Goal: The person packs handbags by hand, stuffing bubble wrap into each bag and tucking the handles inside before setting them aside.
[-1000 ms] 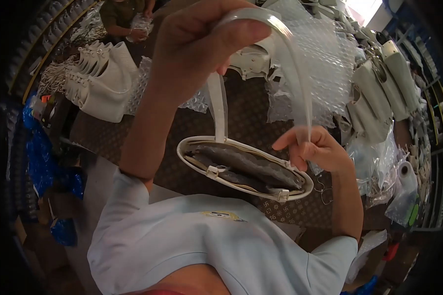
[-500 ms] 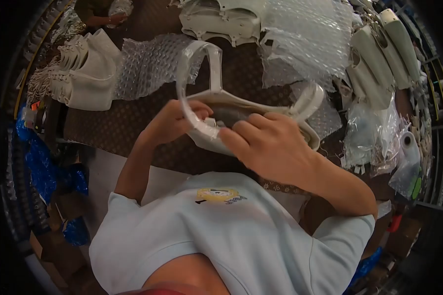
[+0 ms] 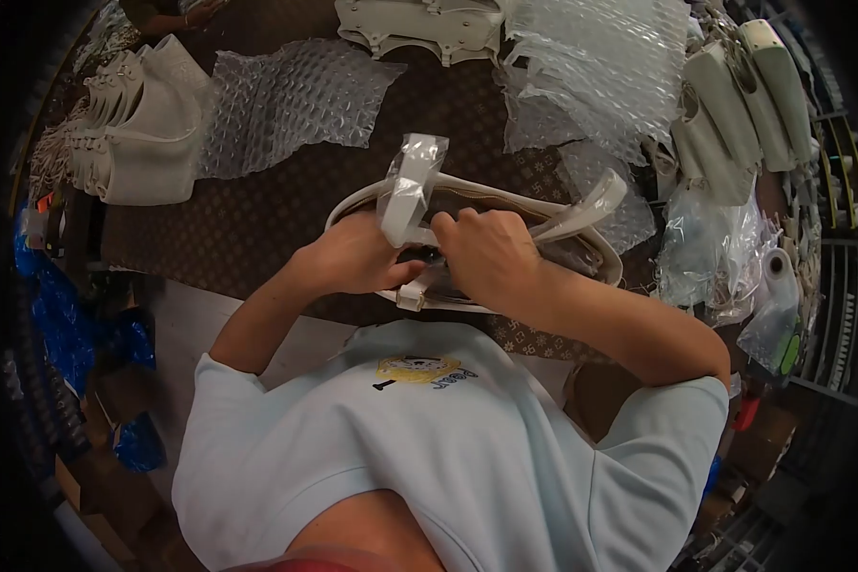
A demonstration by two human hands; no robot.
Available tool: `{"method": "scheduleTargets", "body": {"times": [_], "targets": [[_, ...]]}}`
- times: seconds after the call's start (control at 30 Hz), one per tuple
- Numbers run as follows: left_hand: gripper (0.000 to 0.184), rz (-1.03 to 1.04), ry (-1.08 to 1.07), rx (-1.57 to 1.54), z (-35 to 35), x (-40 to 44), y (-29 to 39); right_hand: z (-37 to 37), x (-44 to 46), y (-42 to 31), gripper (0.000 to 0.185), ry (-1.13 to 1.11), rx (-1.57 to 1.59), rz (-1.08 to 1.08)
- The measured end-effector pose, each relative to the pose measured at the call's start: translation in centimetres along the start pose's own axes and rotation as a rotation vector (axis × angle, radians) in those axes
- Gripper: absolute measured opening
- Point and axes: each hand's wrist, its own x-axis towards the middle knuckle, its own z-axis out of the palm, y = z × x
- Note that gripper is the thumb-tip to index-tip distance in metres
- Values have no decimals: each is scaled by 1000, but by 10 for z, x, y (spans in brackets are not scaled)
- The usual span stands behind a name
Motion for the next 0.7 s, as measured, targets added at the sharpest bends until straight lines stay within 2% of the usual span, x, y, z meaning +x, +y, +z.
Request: {"method": "scheduleTargets", "body": {"times": [0.03, 0.1, 0.13, 0.17, 0.2, 0.23, 0.27, 0.33, 0.37, 0.43, 0.47, 0.53, 0.7], "targets": [[39, -98, -32, -134, -1, -1, 2, 3, -2, 1, 14, -10, -3, -13], [38, 19, 24, 8, 0, 3, 1, 20, 0, 17, 16, -49, -17, -158], [34, -12, 11, -17, 5, 6, 2, 39, -1, 28, 18, 56, 35, -121], [31, -19, -125, 55, 7, 13, 1, 38, 1, 31, 19, 107, 65, -171], [31, 21, -15, -28, 9, 9, -1, 39, 3, 35, 20, 154, 106, -233], [30, 25, 0, 3, 16, 14, -2, 45, -1, 46, 23, 326, -66, -466], [29, 85, 61, 104, 21, 17, 1, 42, -5, 47, 25, 280, 97, -341], [32, 48, -46, 93, 11, 15, 10, 32, -3, 57, 23, -116, 197, -200], [33, 53, -81, 83, 10, 15, 12, 32, 1, 61, 23, -137, 187, -256], [35, -8, -123, 63, 10, 17, 10, 32, 12, 63, 21, -281, 318, -10], [37, -12, -187, 43, 10, 19, 11, 30, 16, 59, 21, -284, 319, -24], [39, -40, -185, 2, 16, 26, 6, 23, 18, 48, 18, -339, 827, 208], [42, -59, -214, -53, 18, 33, 3, 24, 25, 46, 18, -387, 941, 162]]}}
